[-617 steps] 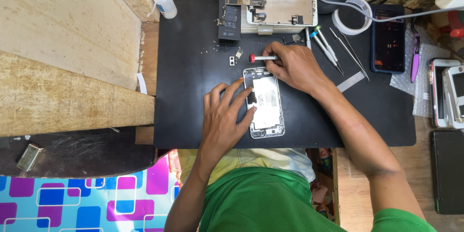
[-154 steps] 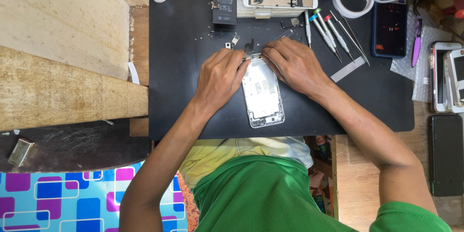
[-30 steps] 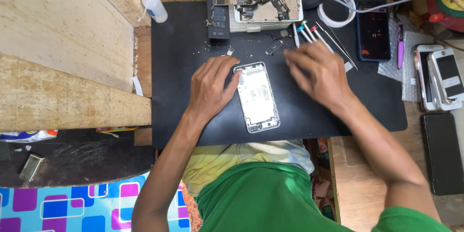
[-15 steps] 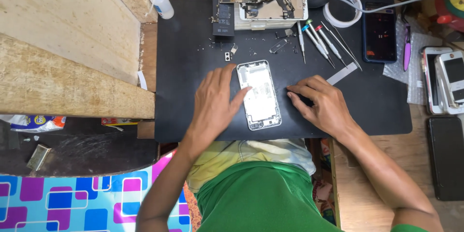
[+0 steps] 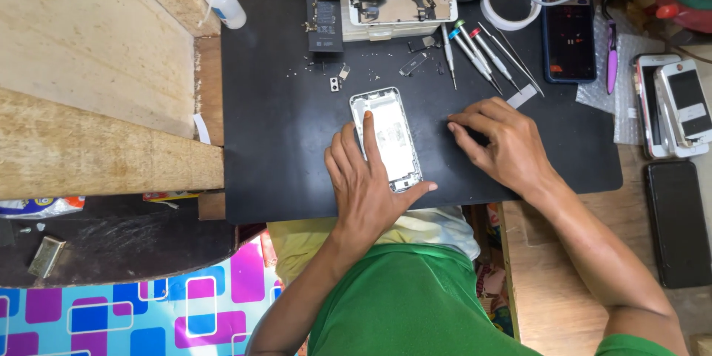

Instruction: Repairing a smartphone by unscrewing components and prying parts apart on a workbench

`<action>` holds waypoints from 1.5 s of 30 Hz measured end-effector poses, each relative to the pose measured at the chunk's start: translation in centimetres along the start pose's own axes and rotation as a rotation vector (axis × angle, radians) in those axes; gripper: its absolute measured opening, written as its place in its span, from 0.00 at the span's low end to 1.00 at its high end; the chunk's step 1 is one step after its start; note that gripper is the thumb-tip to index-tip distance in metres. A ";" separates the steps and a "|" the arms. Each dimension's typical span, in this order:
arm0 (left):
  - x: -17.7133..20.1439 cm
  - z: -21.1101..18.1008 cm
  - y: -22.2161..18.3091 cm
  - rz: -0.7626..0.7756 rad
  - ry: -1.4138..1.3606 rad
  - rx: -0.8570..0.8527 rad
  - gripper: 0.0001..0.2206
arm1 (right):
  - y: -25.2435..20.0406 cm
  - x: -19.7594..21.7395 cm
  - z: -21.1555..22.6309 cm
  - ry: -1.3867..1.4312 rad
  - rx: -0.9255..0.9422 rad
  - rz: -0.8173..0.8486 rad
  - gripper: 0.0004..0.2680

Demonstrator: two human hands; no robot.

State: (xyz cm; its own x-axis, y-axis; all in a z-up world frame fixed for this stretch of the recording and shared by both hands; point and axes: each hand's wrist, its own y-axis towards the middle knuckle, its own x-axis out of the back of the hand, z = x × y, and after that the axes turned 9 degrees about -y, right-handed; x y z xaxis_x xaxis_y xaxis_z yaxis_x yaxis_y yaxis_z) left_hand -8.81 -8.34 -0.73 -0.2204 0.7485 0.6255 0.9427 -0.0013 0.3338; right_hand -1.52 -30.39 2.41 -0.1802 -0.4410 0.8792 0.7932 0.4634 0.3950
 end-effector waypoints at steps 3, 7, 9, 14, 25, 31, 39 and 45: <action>-0.1 0.2 -0.1 0.022 -0.016 0.007 0.62 | 0.4 0.3 -1.0 0.016 -0.034 -0.028 0.03; -0.4 0.4 -0.3 -0.010 -0.061 -0.017 0.60 | 1.2 1.1 -2.6 -0.038 -0.069 -0.056 0.03; -0.4 0.4 -0.4 -0.009 -0.026 -0.034 0.62 | 1.6 1.0 -4.0 -0.051 -0.109 -0.055 0.04; -0.9 0.6 -0.5 -0.006 -0.027 -0.046 0.59 | 2.9 1.3 -7.9 -0.108 -0.169 -0.064 0.03; 4.4 3.6 1.3 0.386 -0.080 -0.132 0.48 | 4.9 2.1 -8.0 -0.129 -0.228 0.055 0.05; 7.4 4.9 2.5 0.544 -0.326 -0.085 0.45 | 4.0 1.6 -8.0 -0.147 -0.230 0.071 0.06; 8.0 7.2 1.5 0.361 -0.188 -0.081 0.46 | 2.8 2.1 -8.6 -0.300 -0.133 0.002 0.05; 7.4 7.5 1.0 0.268 -0.197 -0.114 0.38 | 2.9 1.6 -8.5 -0.310 -0.136 0.007 0.06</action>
State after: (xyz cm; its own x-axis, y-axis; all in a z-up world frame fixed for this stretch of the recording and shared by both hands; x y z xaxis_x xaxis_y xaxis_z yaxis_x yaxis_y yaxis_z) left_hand -7.58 2.16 -1.00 0.0942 0.8252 0.5570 0.9240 -0.2807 0.2595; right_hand 5.43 -36.32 2.65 -0.3261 -0.1742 0.9291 0.8618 0.3491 0.3679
